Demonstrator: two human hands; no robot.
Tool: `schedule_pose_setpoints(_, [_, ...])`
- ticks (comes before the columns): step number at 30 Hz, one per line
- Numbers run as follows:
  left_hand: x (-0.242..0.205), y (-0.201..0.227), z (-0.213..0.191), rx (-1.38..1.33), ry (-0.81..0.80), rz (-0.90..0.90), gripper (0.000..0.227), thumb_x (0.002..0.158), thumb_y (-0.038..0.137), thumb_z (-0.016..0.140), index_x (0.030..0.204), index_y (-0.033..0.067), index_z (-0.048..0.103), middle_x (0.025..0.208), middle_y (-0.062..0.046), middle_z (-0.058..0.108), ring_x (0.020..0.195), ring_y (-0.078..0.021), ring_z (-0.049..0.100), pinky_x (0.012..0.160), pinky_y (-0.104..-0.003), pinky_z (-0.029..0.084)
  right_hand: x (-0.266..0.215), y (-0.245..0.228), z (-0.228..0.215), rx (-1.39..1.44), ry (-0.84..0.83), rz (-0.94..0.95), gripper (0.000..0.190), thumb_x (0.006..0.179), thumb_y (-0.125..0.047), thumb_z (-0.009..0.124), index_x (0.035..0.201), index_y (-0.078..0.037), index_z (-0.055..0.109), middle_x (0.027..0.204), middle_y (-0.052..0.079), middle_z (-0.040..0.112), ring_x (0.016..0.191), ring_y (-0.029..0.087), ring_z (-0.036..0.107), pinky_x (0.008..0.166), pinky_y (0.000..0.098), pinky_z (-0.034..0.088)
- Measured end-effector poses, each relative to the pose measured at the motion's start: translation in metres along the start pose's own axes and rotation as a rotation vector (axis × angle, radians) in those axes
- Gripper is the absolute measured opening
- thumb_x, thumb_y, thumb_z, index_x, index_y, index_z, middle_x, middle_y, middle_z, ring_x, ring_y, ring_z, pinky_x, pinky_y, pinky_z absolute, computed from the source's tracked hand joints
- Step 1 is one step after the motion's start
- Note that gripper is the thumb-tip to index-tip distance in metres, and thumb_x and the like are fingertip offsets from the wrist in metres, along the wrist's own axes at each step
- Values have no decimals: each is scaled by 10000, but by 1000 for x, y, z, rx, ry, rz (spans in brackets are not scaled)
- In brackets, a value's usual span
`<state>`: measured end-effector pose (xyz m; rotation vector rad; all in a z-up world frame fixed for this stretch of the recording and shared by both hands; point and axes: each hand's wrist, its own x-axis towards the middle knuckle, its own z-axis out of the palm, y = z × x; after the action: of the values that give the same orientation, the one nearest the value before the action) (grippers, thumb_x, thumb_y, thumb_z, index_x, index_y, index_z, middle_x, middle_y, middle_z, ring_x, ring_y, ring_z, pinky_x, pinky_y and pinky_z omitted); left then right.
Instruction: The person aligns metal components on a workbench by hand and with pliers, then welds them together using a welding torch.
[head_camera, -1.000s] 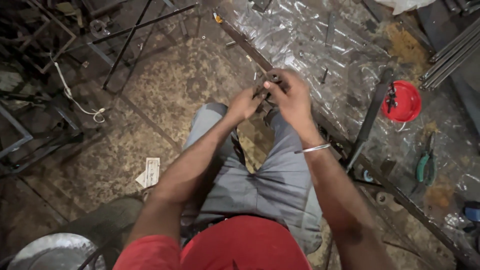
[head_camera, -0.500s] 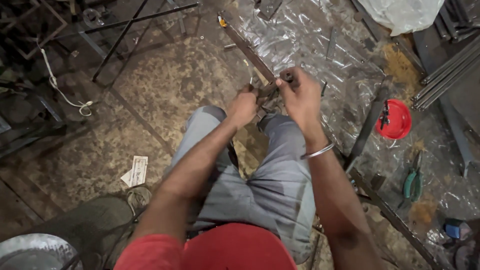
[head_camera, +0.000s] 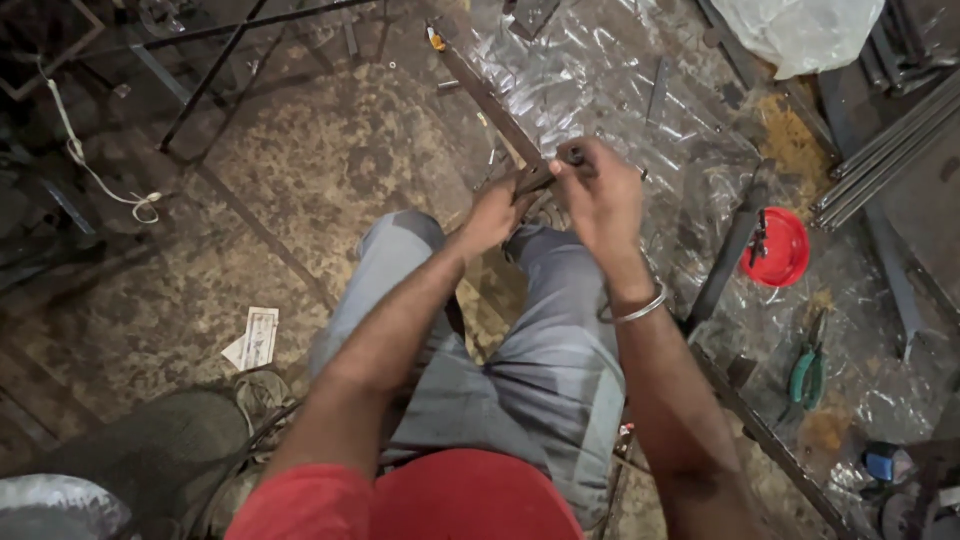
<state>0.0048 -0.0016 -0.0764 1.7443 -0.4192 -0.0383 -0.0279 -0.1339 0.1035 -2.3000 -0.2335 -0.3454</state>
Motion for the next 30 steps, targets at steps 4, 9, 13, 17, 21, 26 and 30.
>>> schedule_pose_setpoints(4, [6,-8,-1,-57,-33,9,320,951,150,651,1259,68,638,1162,-208,706,1100,-380,695,910,-436,540,0,-1,2,108,-15,23,178,996,-116,746,1132,-22,680,974,112,727,832,184,732,734,285,588])
schedule_pose_setpoints(9, [21,-41,24,99,-45,-244,238,914,297,708,1081,131,738,991,-163,740,951,-372,712,811,-448,543,-9,-8,2,-88,180,-189,214,988,-155,793,1089,-33,650,924,96,653,754,178,618,657,303,506])
schedule_pose_setpoints(13, [19,-72,43,219,89,-222,148,892,261,706,936,142,782,918,-172,748,915,-400,701,813,-481,538,-34,-31,3,-58,146,-394,345,919,-237,814,760,-101,540,727,58,505,671,234,507,578,350,362])
schedule_pose_setpoints(17, [16,-75,47,141,116,-293,148,866,199,657,916,117,770,904,-196,728,889,-404,705,788,-479,539,-57,-71,54,-19,-363,-779,300,875,-238,789,724,-122,557,702,52,532,650,237,539,549,366,383])
schedule_pose_setpoints(21, [7,-73,48,169,226,-268,157,867,202,662,938,114,771,910,-199,729,893,-408,702,792,-483,538,-59,-69,79,-26,-626,-946,255,830,-238,764,689,-144,574,678,46,558,629,240,572,521,383,403])
schedule_pose_setpoints(26, [1,-70,55,177,266,-265,170,870,205,669,964,109,772,918,-204,729,897,-412,700,797,-487,537,-30,-42,76,-65,-654,-997,201,774,-239,733,644,-171,595,648,38,591,603,243,613,485,403,429])
schedule_pose_setpoints(30, [15,-75,60,187,257,-275,183,871,208,674,986,105,773,925,-207,730,900,-416,697,801,-491,536,-49,-55,77,-106,-764,-923,152,711,-255,718,617,-188,619,614,36,612,572,249,636,446,414,443])
